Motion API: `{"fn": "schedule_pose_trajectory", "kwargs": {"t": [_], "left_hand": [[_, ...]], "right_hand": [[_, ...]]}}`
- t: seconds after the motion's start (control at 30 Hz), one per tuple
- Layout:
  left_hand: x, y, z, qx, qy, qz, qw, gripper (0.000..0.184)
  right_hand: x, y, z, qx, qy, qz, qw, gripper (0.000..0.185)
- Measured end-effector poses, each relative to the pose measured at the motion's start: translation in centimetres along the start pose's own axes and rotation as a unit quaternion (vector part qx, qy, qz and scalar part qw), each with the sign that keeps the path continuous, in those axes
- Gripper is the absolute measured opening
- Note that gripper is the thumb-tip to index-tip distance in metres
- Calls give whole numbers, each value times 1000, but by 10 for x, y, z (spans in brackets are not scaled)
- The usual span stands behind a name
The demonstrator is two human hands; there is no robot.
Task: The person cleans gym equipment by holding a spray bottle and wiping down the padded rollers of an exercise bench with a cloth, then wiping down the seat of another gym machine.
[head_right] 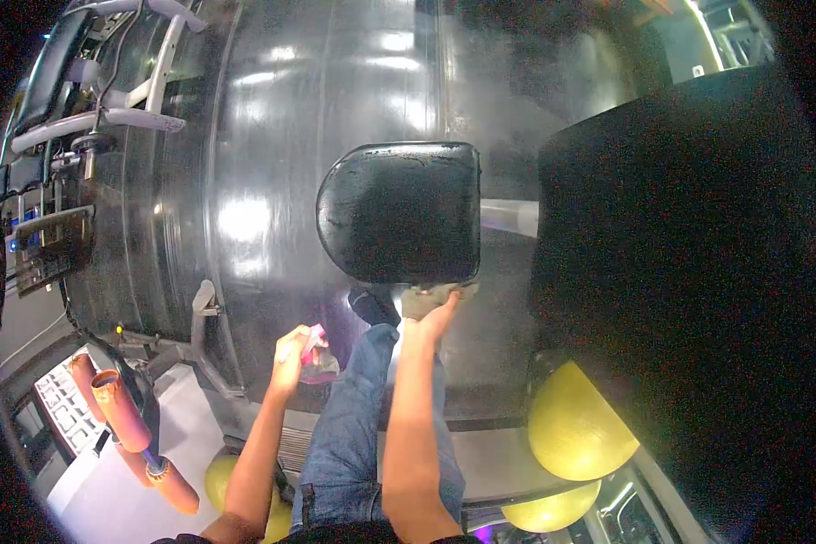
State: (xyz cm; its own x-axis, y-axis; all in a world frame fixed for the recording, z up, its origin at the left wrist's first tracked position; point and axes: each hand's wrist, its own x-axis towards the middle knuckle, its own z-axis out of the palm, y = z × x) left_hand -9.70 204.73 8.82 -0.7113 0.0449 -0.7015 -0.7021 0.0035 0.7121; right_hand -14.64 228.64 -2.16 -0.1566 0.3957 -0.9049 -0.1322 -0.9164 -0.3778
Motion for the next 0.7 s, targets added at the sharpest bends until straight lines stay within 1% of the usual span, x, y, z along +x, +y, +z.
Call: {"fn": "schedule_pose_trajectory", "kwargs": {"t": [0.07,0.13,0.2,0.23,0.27,0.3,0.33,0.4,0.43,0.47,0.53,0.57,0.63,0.67,0.7], "left_hand": [[-2,8,-4,8,-2,15,1000,32],[-3,22,-6,13,17,19,1000,34],[-9,36,-10,0,26,20,999,32],[-15,48,-11,-3,26,43,999,31],[-19,56,-13,-6,25,65,998,31],[-22,61,-17,9,39,72,997,24],[-27,70,-19,0,40,83,996,24],[-42,94,-20,53,48,103,992,16],[-48,105,-20,37,56,66,996,9],[-59,123,-18,61,74,49,994,12],[-71,125,-21,116,90,144,979,16],[-81,134,-25,91,58,127,986,17],[-98,151,-29,77,14,197,977,18],[-106,160,-29,63,-7,228,972,18],[-111,167,-31,82,-9,268,960,17]], "right_hand": [[7,30,-28,-48,-56,29,997,29],[-21,51,-37,-55,-113,112,986,27],[-48,57,-39,-200,-105,134,965,28],[-57,56,-41,-265,-120,137,947,33],[-67,48,-43,-270,-127,134,945,33],[-84,34,-39,-321,-180,168,914,35],[-97,18,-36,-372,-234,198,876,37],[-109,-19,-28,-340,-278,308,844,43],[-109,-37,-29,-348,-298,318,830,47],[-112,-60,-22,-364,-307,340,811,52],[-141,-97,0,-400,-323,293,806,53],[-153,-113,10,-407,-340,284,799,53],[-180,-140,36,-494,-374,193,761,46],[-197,-150,50,-499,-389,181,753,46],[-218,-160,62,-527,-409,148,730,45]]}}
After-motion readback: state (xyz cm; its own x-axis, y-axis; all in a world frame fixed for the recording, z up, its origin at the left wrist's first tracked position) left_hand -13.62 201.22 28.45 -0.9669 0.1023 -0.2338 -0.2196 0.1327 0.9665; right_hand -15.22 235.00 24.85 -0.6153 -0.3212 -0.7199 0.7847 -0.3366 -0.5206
